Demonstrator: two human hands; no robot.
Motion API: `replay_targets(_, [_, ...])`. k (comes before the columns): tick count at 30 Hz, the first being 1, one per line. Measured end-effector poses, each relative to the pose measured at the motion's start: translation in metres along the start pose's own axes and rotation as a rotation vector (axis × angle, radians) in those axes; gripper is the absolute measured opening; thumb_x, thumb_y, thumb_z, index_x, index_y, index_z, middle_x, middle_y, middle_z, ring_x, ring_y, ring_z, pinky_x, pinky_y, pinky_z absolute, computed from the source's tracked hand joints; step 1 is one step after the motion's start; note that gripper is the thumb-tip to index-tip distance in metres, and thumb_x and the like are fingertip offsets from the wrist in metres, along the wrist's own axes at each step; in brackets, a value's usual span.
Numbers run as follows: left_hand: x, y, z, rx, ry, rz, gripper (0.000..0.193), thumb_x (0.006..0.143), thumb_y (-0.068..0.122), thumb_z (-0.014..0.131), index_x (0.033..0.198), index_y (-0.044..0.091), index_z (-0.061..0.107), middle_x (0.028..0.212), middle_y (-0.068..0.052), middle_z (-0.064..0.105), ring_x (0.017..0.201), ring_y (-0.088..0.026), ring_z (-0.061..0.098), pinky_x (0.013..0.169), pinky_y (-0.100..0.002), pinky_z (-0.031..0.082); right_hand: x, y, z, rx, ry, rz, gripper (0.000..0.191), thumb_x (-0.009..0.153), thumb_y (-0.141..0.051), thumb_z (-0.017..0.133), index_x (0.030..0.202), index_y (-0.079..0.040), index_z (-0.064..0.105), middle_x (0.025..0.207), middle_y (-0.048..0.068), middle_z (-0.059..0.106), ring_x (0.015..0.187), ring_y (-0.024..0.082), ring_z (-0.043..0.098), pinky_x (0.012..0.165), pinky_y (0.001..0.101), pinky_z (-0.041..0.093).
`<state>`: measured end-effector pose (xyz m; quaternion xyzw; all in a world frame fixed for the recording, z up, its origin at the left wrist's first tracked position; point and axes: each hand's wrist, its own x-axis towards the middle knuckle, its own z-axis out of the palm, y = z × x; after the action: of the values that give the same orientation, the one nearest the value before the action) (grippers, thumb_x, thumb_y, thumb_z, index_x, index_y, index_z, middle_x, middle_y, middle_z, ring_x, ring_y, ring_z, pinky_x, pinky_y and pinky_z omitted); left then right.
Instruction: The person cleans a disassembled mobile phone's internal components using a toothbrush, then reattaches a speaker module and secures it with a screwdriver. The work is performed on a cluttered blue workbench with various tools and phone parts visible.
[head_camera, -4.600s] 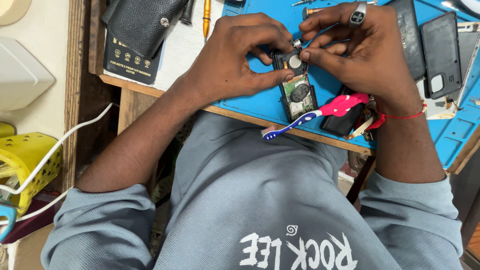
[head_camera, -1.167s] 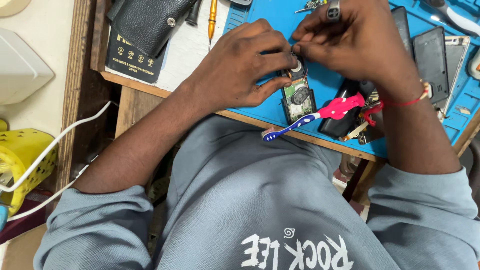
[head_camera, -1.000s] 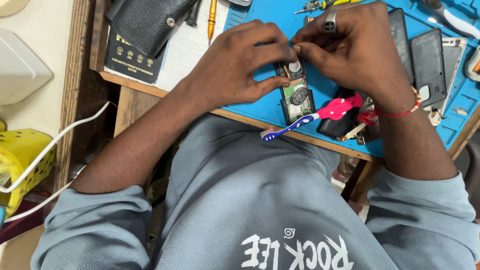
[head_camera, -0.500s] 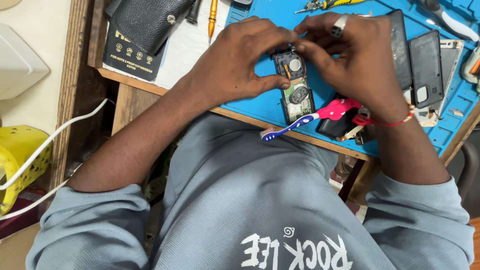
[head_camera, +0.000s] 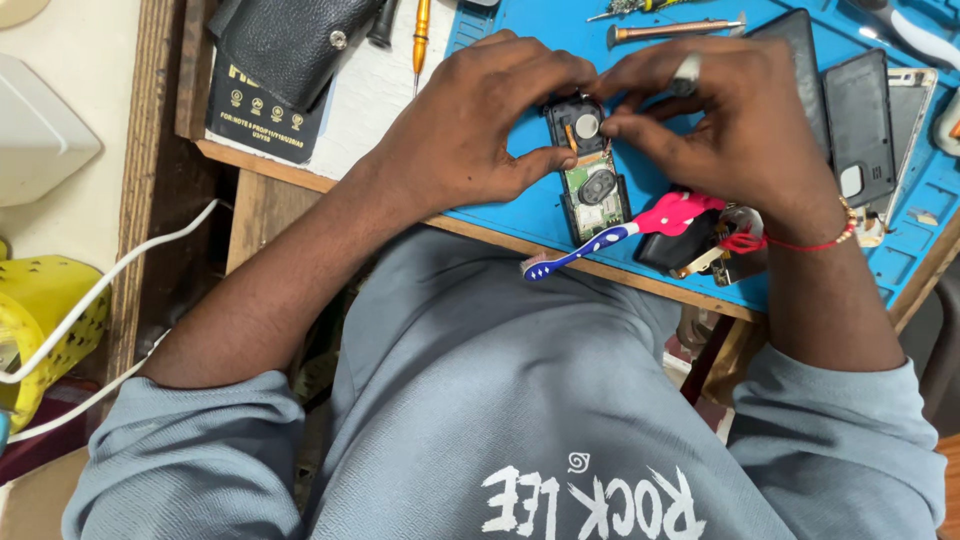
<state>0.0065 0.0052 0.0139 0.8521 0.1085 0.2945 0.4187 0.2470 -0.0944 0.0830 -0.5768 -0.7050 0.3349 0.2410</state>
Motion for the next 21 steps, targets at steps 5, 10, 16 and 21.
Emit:
replay_targets(5, [-0.001,0.001,-0.001,0.048,0.0,0.054,0.05,0.089,0.024,0.089,0.128,0.005,0.064,0.117,-0.011,0.069,0.109,-0.031,0.066,0.097,-0.043,0.055,0.007,-0.001,0.0,-0.114,0.011,-0.042,0.025,0.099,-0.007,0.085,0.12,0.0,0.075,0.109,0.013,0.075,0.098,0.018,0.076,0.085,0.0288,0.064])
replay_targets(10, [-0.002,-0.003,-0.001,0.08,0.007,0.069,0.049,0.091,0.031,0.091,0.125,0.006,0.065,0.113,-0.009,0.068,0.107,-0.029,0.066,0.095,-0.042,0.054,0.017,-0.006,-0.002,-0.229,0.036,-0.236,0.014,0.097,-0.005,0.083,0.105,0.0,0.073,0.107,0.014,0.074,0.093,0.024,0.074,0.083,0.0331,0.06])
replay_targets(16, [-0.002,-0.007,-0.001,0.068,0.012,0.043,0.055,0.089,0.037,0.092,0.124,0.004,0.066,0.107,-0.009,0.067,0.101,-0.029,0.065,0.09,-0.043,0.054,0.022,-0.014,-0.002,-0.374,-0.002,-0.241,0.015,0.084,-0.004,0.085,0.095,0.001,0.076,0.096,0.014,0.073,0.079,0.032,0.071,0.067,0.039,0.055])
replay_targets(21, [0.002,-0.008,0.003,0.087,0.011,0.022,0.053,0.084,0.043,0.094,0.111,0.005,0.068,0.099,-0.006,0.068,0.095,-0.027,0.065,0.082,-0.042,0.054,0.012,-0.017,0.003,-0.379,0.077,-0.301,0.013,0.091,-0.002,0.082,0.103,-0.002,0.075,0.108,0.012,0.072,0.094,0.029,0.073,0.082,0.0376,0.059])
